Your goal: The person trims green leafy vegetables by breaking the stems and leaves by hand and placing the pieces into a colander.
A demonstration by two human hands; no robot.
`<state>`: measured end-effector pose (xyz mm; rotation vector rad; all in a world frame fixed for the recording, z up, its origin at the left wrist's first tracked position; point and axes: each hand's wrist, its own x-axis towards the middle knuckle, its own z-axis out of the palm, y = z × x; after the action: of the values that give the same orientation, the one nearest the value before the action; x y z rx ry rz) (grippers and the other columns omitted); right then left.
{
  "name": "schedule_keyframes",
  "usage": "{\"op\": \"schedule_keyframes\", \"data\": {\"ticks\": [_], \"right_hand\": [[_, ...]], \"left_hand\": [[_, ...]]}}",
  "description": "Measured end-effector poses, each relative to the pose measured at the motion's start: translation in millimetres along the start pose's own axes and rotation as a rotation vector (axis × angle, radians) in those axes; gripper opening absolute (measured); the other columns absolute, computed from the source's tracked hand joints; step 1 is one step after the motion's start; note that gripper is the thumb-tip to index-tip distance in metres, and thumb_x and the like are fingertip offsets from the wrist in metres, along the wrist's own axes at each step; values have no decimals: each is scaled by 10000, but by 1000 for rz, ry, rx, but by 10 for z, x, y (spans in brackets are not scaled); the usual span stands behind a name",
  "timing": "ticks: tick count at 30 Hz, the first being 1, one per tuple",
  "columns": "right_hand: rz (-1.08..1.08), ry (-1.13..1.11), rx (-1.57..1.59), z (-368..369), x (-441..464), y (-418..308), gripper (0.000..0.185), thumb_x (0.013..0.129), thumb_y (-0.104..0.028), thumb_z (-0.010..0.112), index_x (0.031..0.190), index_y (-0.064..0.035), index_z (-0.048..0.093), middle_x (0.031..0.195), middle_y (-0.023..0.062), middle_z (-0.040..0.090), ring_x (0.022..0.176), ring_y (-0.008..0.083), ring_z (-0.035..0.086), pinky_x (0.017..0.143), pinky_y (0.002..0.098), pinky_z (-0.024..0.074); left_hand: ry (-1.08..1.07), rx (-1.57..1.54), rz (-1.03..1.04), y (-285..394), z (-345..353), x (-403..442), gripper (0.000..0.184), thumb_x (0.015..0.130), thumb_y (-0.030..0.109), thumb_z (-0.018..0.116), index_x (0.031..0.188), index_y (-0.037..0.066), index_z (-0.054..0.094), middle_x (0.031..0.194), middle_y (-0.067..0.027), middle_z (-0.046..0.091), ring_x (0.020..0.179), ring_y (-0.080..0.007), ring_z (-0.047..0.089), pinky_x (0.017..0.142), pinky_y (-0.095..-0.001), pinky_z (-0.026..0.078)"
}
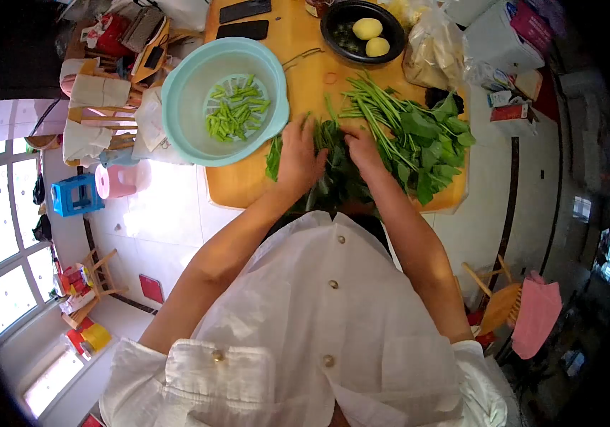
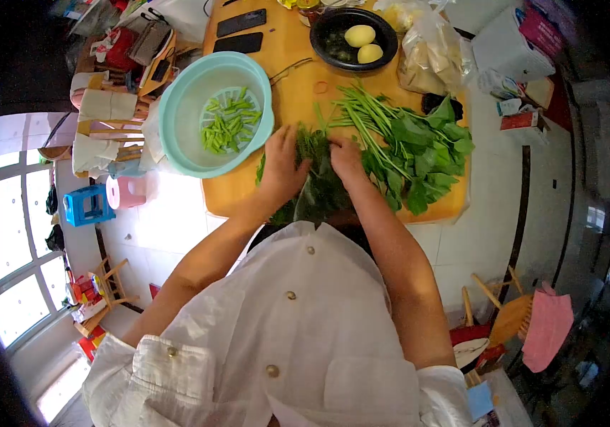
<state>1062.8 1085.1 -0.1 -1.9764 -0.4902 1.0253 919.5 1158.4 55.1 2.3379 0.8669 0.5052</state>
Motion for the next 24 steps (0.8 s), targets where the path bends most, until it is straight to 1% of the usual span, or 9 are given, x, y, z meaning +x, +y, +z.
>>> {"op": "schedule_keyframes", "data": {"ticks": [1, 6, 9, 11, 14, 18, 20, 22, 24], "right_hand": [[-220, 62, -257, -15, 145, 194, 258, 856, -108, 541, 1061, -12, 664, 1046, 171, 662, 977, 321, 623, 864, 390, 479], [-193, 152, -377, 26, 201, 168, 225, 783, -30, 617, 997, -36, 686, 954, 190, 673, 864, 327, 653, 776, 404, 512], [-84, 196, -470, 122, 187, 106, 218, 772, -49, 661, 990, -51, 675, 952, 169, 663, 889, 320, 641, 762, 410, 509], [-124, 239, -653, 145, 150, 57, 266, 751, -121, 721, 999, -50, 655, 967, 143, 635, 920, 322, 617, 767, 434, 496], [-253, 264, -873, 156, 274, 296, 353, 729, -202, 757, 1025, -49, 644, 985, 137, 607, 916, 329, 596, 762, 454, 482], [-269, 295, -867, 60, 280, 309, 357, 717, -255, 768, 983, -43, 658, 953, 138, 608, 910, 316, 590, 809, 448, 456], [-208, 57, -573, -140, 270, 203, 365, 721, -282, 771, 958, -38, 638, 1013, 137, 582, 966, 317, 553, 869, 418, 432], [-228, 67, -648, -282, 61, -33, 340, 720, -278, 773, 880, -17, 625, 993, 129, 587, 958, 319, 549, 864, 416, 432], [-679, 327, -638, -382, 60, 60, 329, 704, -255, 781, 751, 18, 603, 879, 133, 604, 842, 323, 585, 781, 426, 464]], "left_hand": [[-29, 65, 62, 49, 8, -33, 747, 698, 86, 707, 1355, 40, 355, 1342, -223, 364, 1222, -391, 359, 1047, -471, 295], [-163, 188, 115, 105, 166, -143, 765, 708, 99, 708, 1377, 69, 339, 1374, -200, 321, 1280, -395, 301, 1076, -495, 253], [-126, 207, 133, 61, 181, -170, 700, 741, 130, 690, 1359, 73, 365, 1345, -182, 380, 1288, -362, 328, 1084, -494, 250], [-390, 142, 202, -11, 225, -224, 621, 799, 196, 650, 1344, 74, 380, 1294, -151, 459, 1274, -311, 380, 1092, -491, 247], [-334, 152, 165, -97, 294, -332, 530, 847, 279, 601, 1316, 93, 439, 1252, -128, 509, 1261, -271, 412, 1098, -520, 225], [-434, 314, 262, -357, 292, -430, 485, 870, 341, 570, 1291, 114, 493, 1277, -130, 493, 1274, -286, 395, 1091, -560, 205], [-435, 209, 207, -434, 295, -444, 490, 864, 376, 568, 1281, 123, 521, 1293, -135, 483, 1284, -298, 380, 1087, -596, 180], [-399, 161, 184, -346, 225, -411, 473, 850, 353, 594, 1248, 105, 528, 1245, -145, 502, 1244, -310, 413, 1062, -569, 236], [-358, 113, 165, -195, 140, -296, 458, 836, 330, 620, 1214, 87, 534, 1198, -154, 521, 1204, -322, 445, 1036, -543, 292]]}}
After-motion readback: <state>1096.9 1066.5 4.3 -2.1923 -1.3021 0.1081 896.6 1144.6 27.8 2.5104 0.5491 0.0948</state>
